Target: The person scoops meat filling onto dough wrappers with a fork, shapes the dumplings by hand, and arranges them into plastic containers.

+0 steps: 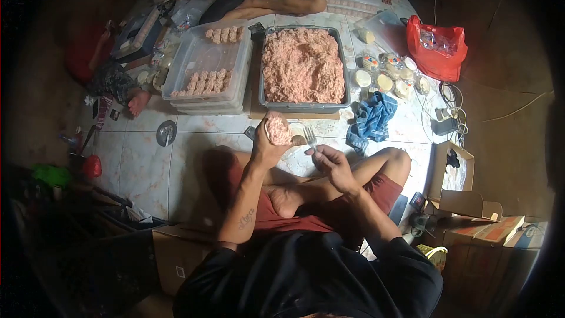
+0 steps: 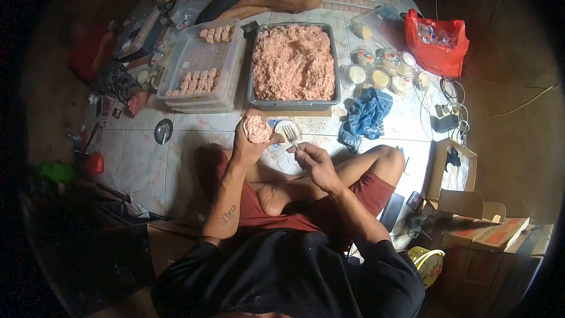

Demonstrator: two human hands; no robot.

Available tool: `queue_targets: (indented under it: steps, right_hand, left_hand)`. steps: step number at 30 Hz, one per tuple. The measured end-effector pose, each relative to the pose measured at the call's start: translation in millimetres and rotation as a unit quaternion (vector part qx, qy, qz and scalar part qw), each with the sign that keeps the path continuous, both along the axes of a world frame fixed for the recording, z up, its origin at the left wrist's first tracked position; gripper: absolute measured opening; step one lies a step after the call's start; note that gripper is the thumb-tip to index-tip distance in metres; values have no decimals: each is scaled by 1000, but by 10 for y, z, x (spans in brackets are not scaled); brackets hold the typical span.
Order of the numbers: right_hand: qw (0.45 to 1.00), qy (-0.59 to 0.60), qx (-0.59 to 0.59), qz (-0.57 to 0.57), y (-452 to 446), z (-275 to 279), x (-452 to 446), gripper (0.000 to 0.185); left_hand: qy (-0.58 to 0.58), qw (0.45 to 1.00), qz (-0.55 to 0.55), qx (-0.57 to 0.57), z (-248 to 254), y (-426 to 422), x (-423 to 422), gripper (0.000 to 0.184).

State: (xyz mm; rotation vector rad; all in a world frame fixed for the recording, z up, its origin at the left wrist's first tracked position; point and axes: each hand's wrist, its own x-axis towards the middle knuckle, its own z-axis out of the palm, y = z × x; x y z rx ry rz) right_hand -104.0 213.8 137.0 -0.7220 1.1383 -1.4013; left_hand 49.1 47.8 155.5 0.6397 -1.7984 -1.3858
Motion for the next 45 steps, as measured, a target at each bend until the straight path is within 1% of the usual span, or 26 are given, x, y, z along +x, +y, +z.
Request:
queue_targets:
  steps: [2,4,5,6,7,8,10,11,12,14,16,18,21,24,26,27,28,30,32,34,35,36,38,40,42,45]
  right_hand:
    - [1000,-19,18,-8,-18,64,117,19]
    - [999,32,-36,-7,-55,15,190,19]
    - [968,204,-119,-82,-130,-31,268,15]
    - [969,202,-116,-84,-116,-38,238,15]
    - [931,341,-102,-78,-128,53,176,15]
    - [873,474,-89,-67,-144,143,109,15]
    - [880,446,-106,-128,-106,203,28,14]
    - [907,391,-67,-138,-54,229,0,14]
    - [930,335,-25,-146,24,256,-23,15]
    - [946,295,-7,-133,95,160,-30,19]
    - [991,119,17,-51,136,20,-3,20]
    - [999,5,4,-36,166,-39,74,22]
    - [999,12,16,-43,188,-8,147,22]
    - [999,-5,-9,-36,156,-10,201,22]
    - [994,82,-60,-46,55,21,264,20]
    - [967,203,-120,-102,-23,-46,332,17]
    - [967,201,-119,-102,-50,-14,321,17]
    - [874,453,-120,-131,-108,75,225,17]
    - [886,445,-74,-110,-54,157,161,17]
    - [948,279,-48,-147,48,66,100,18]
    - [961,233,-11,-146,108,61,77,18]
    - [962,232,-11,-144,122,37,78,18]
    - [972,220,-12,-83,156,18,102,19]
    - [992,120,14,-41,171,9,156,20]
    - [997,72,-2,-27,169,1,188,20]
    - [992,105,-38,-53,87,98,251,15]
  left_hand:
    - [41,999,11,13,156,99,-95,47]
    - [81,996,17,28,93,111,-157,45]
    - [68,996,-25,-57,-63,100,-176,46]
    - [55,986,-67,-140,-222,106,-168,48]
    - [34,990,-30,-134,-186,164,-187,57]
    - [34,990,-28,-134,-120,174,-202,57]
    - [-12,997,72,-11,-30,172,-203,53]
    - [7,1000,14,3,-55,75,-146,50]
    - [30,992,-54,113,-82,21,-71,52]
    - [-8,997,-40,65,-17,24,-46,52]
    - [-9,999,-38,33,137,82,-89,52]
    - [-7,999,-38,-1,232,74,-141,52]
    - [6,1000,-25,-12,242,36,-124,54]
    - [8,995,-96,13,177,3,-75,51]
    - [52,988,-123,78,118,111,-138,46]
    - [63,984,-153,68,46,184,-207,42]
    - [-36,993,-101,-56,61,226,-237,37]
    - [6,997,7,-76,-90,241,-318,40]
    - [-19,998,37,-52,91,237,-284,45]
    - [-26,997,-62,-28,128,62,-109,55]
    - [-28,999,-29,-25,90,25,-83,56]
    - [-32,999,2,-21,44,9,-57,57]
    - [-50,998,-28,-16,201,30,-34,56]
    - [-63,996,-58,-16,298,30,-69,56]
    - [-15,998,-54,32,323,59,-85,41]
    - [17,997,-75,-1,126,39,-114,42]
